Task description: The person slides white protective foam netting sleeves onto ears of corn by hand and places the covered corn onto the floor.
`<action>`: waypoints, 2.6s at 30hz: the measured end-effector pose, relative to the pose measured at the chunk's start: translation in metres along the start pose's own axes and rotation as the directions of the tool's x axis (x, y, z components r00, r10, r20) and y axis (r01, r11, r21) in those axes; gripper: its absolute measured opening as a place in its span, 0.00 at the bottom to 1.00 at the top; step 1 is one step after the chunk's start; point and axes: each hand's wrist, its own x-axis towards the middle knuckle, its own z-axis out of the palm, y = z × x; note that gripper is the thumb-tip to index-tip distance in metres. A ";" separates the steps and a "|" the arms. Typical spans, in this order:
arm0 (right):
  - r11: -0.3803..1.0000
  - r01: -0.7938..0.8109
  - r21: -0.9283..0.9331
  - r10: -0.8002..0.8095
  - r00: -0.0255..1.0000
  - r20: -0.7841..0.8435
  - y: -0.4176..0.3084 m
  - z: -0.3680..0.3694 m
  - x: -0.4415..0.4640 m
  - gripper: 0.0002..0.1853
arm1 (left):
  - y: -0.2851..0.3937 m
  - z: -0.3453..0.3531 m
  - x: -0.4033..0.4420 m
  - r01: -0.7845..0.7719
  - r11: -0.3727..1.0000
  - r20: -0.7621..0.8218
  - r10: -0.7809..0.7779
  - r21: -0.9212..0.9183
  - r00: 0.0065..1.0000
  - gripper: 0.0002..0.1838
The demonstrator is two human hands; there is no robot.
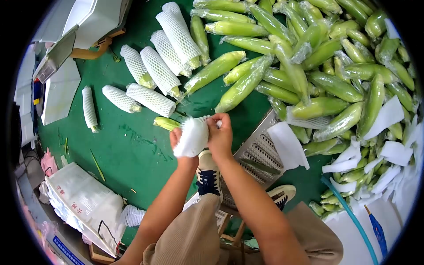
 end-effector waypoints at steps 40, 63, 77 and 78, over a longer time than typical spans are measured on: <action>0.965 0.191 -0.180 -0.140 0.956 0.259 -0.108 -0.105 -0.027 0.28 | 0.066 0.094 -0.031 -0.715 0.635 0.805 0.241 0.292 0.542 0.13; 0.747 0.464 -0.476 -0.257 0.862 0.437 -0.147 -0.067 -0.005 0.17 | 0.083 0.090 -0.015 -0.795 0.535 0.878 0.186 0.286 0.441 0.08; 0.581 0.718 -0.384 -0.509 0.688 0.517 -0.145 -0.068 -0.005 0.09 | 0.090 0.090 -0.024 -0.854 0.446 0.926 0.125 0.268 0.356 0.24; 0.625 0.675 -0.393 -0.481 0.729 0.488 -0.143 -0.067 -0.004 0.09 | 0.091 0.089 -0.022 -0.867 0.416 0.931 0.113 0.274 0.348 0.23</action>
